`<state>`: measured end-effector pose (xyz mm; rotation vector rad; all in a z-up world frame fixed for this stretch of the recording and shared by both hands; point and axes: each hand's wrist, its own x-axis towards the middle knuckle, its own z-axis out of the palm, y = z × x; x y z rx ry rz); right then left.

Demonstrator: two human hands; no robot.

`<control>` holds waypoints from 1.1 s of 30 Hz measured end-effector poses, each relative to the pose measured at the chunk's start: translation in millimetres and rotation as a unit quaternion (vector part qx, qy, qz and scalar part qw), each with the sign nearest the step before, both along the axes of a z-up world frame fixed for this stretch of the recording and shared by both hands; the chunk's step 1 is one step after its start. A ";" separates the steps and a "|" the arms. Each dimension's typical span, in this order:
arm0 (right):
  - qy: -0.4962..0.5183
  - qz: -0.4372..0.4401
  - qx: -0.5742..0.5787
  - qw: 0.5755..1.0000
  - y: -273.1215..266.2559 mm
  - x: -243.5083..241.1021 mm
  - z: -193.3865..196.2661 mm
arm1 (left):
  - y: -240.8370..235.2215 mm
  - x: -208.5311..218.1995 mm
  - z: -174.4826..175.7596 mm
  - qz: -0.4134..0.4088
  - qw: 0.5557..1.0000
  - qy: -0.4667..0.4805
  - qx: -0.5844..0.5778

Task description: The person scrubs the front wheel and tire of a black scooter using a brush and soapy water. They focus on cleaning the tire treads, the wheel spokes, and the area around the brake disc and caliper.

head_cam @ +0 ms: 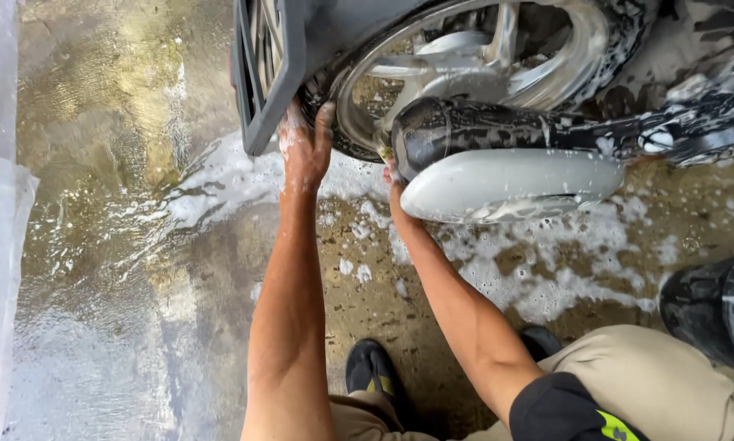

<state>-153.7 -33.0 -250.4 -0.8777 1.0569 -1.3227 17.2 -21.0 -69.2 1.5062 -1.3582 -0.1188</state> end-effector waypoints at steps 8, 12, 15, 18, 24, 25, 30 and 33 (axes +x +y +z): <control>-0.004 0.044 -0.096 0.994 57.6 20.1 91.2 | 12.5 7.3 -9.3 -0.034 0.999 -0.018 -0.013; 0.009 -0.031 -0.008 0.999 60.9 15.8 98.1 | 15.1 9.8 0.2 -0.029 0.999 -0.032 0.005; 0.030 0.050 -0.156 0.986 66.9 34.4 140.1 | 14.3 12.9 -13.8 -0.025 0.998 -0.054 0.013; 0.050 0.020 -0.282 0.958 77.5 35.1 142.3 | 26.2 13.6 -18.2 -0.025 0.998 -0.049 0.022; 0.173 0.053 0.054 0.982 81.5 24.6 146.2 | 26.4 11.0 -1.8 -0.028 0.999 -0.035 0.026; 0.135 0.040 -0.103 0.985 84.4 30.8 158.7 | 31.6 7.9 -2.4 -0.028 0.998 -0.024 0.051; 0.119 0.021 -0.346 0.931 79.4 29.1 145.1 | 41.1 -9.8 40.4 -0.003 0.985 0.052 0.165; 0.132 0.056 -0.170 0.975 73.3 14.8 102.3 | 29.4 -10.5 45.0 0.021 0.967 0.121 0.225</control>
